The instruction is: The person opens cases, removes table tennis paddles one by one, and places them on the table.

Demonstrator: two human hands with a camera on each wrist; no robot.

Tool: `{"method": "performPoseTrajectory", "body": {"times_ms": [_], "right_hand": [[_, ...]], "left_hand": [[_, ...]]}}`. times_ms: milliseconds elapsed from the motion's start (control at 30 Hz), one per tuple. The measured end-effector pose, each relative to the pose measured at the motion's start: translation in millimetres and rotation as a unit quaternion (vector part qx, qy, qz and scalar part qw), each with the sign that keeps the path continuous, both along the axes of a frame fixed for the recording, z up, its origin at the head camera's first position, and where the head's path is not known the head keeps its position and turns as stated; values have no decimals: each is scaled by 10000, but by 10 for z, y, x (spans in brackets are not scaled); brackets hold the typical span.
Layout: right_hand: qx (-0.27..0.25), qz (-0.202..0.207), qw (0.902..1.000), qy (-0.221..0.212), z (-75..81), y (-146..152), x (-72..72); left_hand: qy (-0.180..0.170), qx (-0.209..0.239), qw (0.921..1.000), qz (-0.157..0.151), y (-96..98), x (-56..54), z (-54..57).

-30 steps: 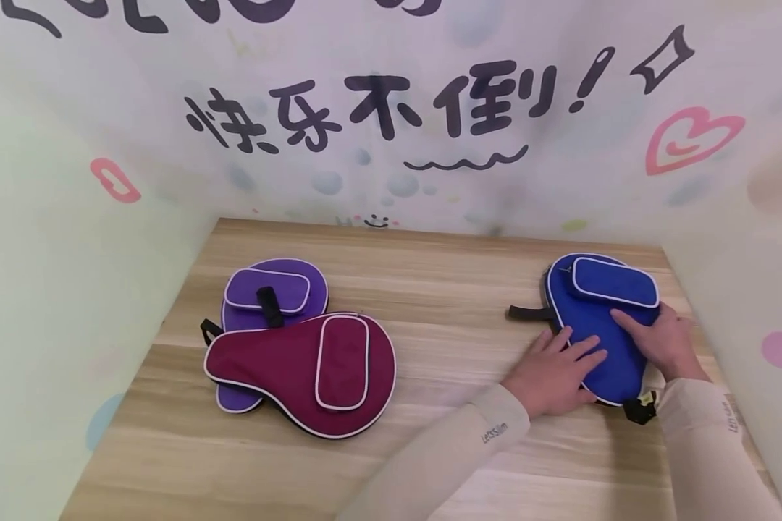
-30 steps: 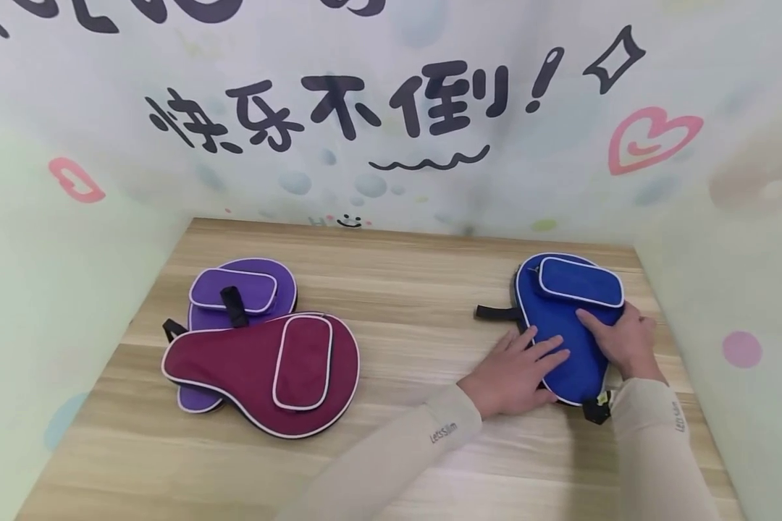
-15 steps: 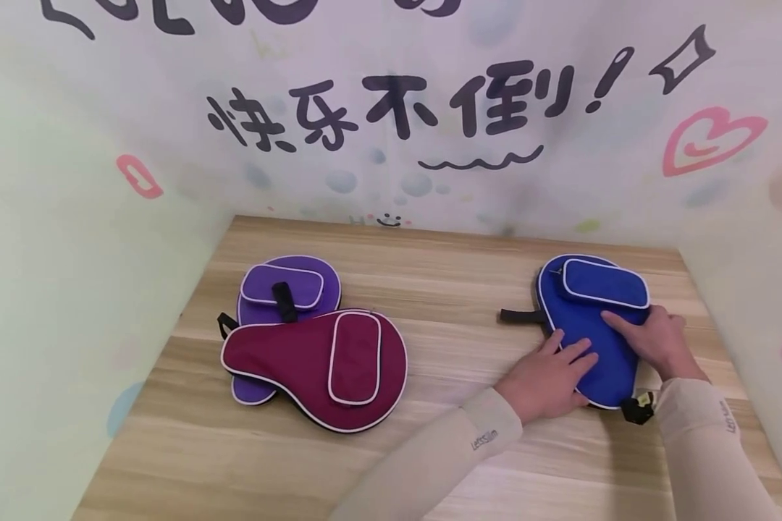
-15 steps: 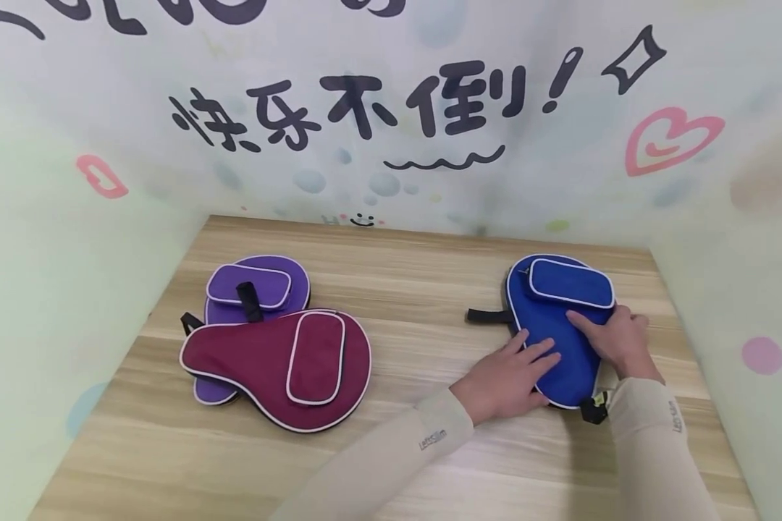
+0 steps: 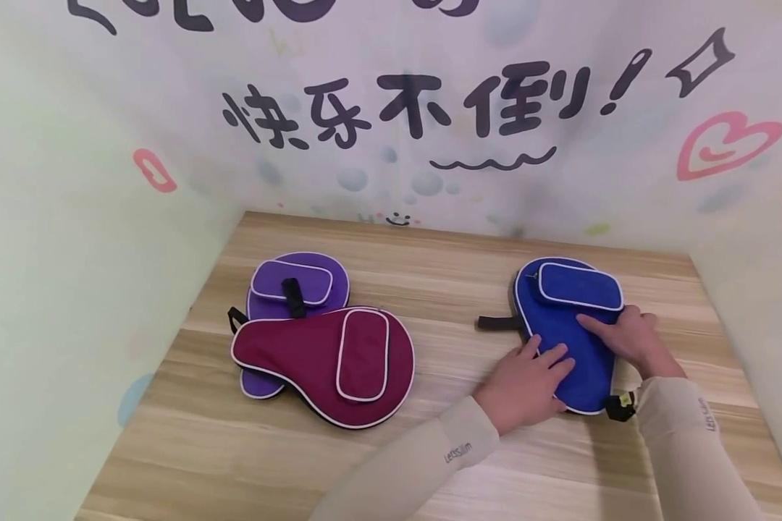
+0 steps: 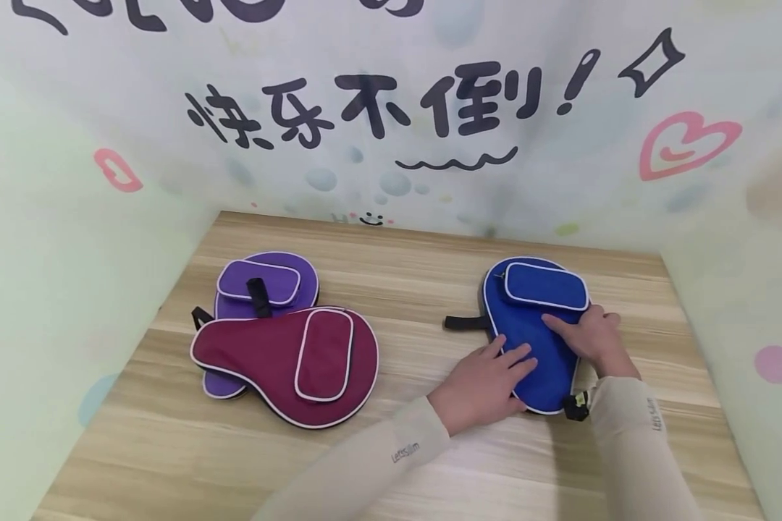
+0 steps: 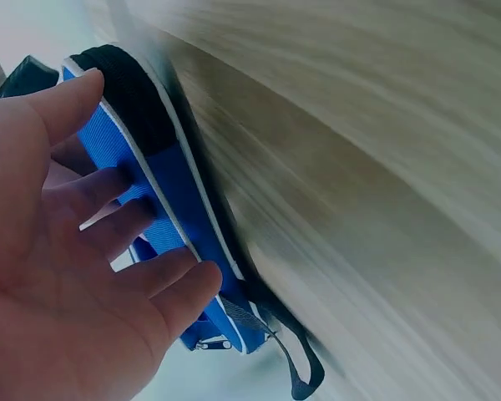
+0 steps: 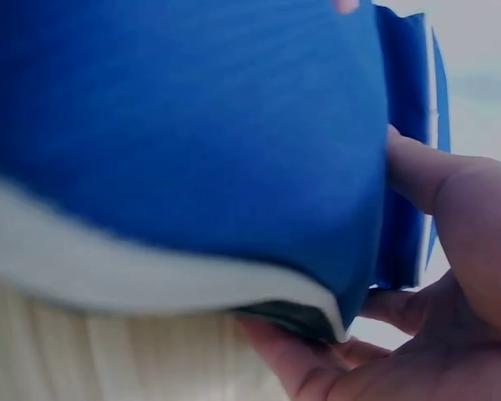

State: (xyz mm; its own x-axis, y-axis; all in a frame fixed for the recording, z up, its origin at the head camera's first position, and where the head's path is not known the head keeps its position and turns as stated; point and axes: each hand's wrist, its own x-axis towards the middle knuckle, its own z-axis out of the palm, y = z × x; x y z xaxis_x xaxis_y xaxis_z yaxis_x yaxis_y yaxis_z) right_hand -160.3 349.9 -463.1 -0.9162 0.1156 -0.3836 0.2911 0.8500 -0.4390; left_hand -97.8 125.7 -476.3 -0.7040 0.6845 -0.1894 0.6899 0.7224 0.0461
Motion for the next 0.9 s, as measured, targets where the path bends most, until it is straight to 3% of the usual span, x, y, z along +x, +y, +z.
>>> {"method": "performPoseTrajectory", "body": {"times_ms": [367, 667, 900], "right_hand": [[102, 278, 9995, -129, 37, -380, -10], [128, 486, 9984, 249, -55, -680, 131], [315, 666, 9965, 407, -77, -927, 224]], "left_hand": [[76, 211, 9997, -56, -358, 77, 30], [561, 233, 9979, -226, -681, 311, -31], [510, 239, 9982, -198, -935, 447, -30]]}}
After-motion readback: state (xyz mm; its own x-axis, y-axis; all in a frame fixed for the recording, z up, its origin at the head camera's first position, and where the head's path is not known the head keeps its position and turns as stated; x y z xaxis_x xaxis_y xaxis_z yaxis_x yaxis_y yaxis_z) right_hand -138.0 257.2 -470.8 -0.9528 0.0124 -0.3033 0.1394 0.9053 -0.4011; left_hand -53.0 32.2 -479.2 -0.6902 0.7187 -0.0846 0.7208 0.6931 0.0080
